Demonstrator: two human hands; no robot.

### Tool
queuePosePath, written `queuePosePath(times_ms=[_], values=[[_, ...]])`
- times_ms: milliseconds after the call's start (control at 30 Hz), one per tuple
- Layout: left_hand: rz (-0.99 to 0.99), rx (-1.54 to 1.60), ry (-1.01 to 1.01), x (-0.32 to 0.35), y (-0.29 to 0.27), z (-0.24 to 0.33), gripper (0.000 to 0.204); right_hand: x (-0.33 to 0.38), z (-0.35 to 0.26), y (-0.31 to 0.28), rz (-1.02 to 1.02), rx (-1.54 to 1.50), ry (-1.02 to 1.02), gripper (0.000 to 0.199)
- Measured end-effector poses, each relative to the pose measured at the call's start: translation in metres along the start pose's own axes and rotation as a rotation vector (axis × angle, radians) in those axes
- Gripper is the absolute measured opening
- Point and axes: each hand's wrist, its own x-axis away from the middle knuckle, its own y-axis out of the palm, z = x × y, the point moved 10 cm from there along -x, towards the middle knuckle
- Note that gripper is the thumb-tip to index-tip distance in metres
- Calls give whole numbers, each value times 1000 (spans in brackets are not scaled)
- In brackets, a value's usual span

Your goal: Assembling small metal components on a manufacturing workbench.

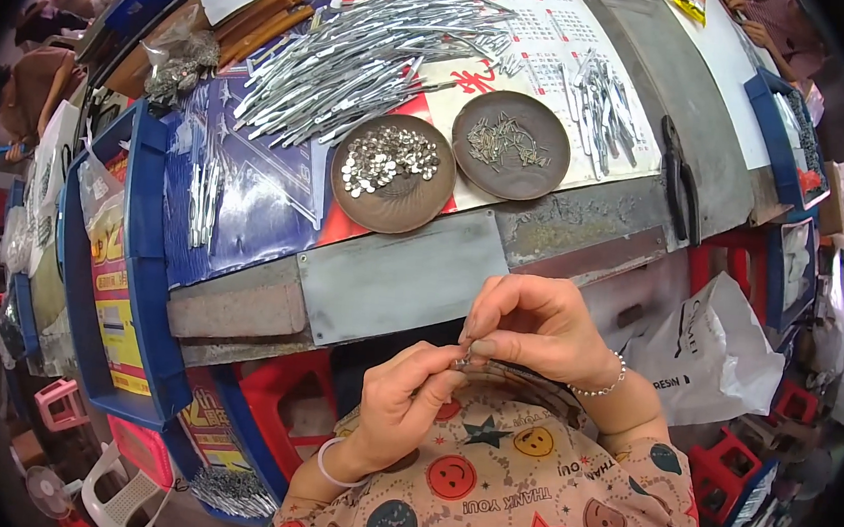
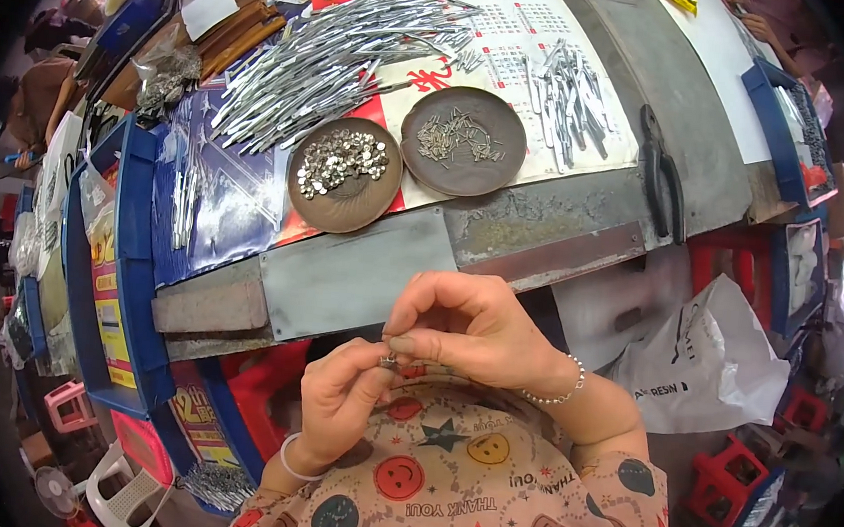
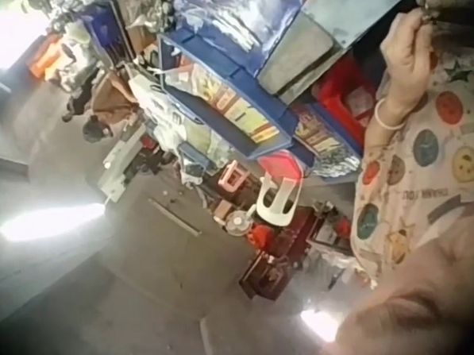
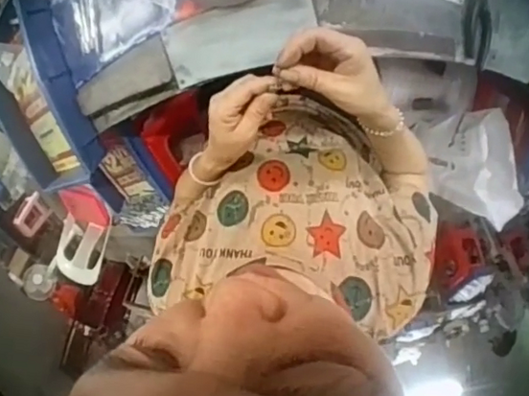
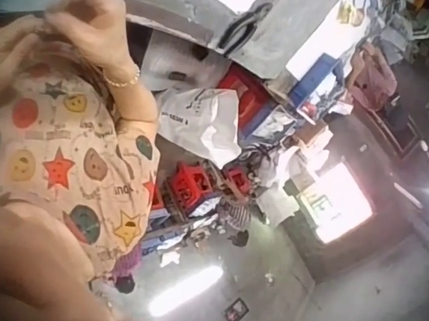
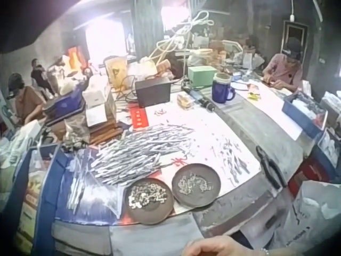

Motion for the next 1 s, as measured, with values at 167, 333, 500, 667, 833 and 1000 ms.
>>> queuePosePath(times_ms=[167, 333, 500, 667, 833, 1000], values=[[7, 9, 18, 0, -2, 2, 19, 0, 3, -1, 24, -12, 5, 15], [7, 31, 23, -1, -3, 1, 19, -1, 6, -1, 50, -42, 34, 17], [3, 38, 6, 0, -4, -1, 18, -2, 10, 0, 62, -89, 54, 16], [48, -18, 60, 1, -9, -3, 17, -1, 3, 4, 88, 151, -38, 13], [126, -150, 207, 2, -14, 5, 16, 3, -22, 31, -9, 712, -313, 14], [156, -217, 243, 6, -18, 9, 21, 5, -12, 29, 54, 688, -290, 13]])
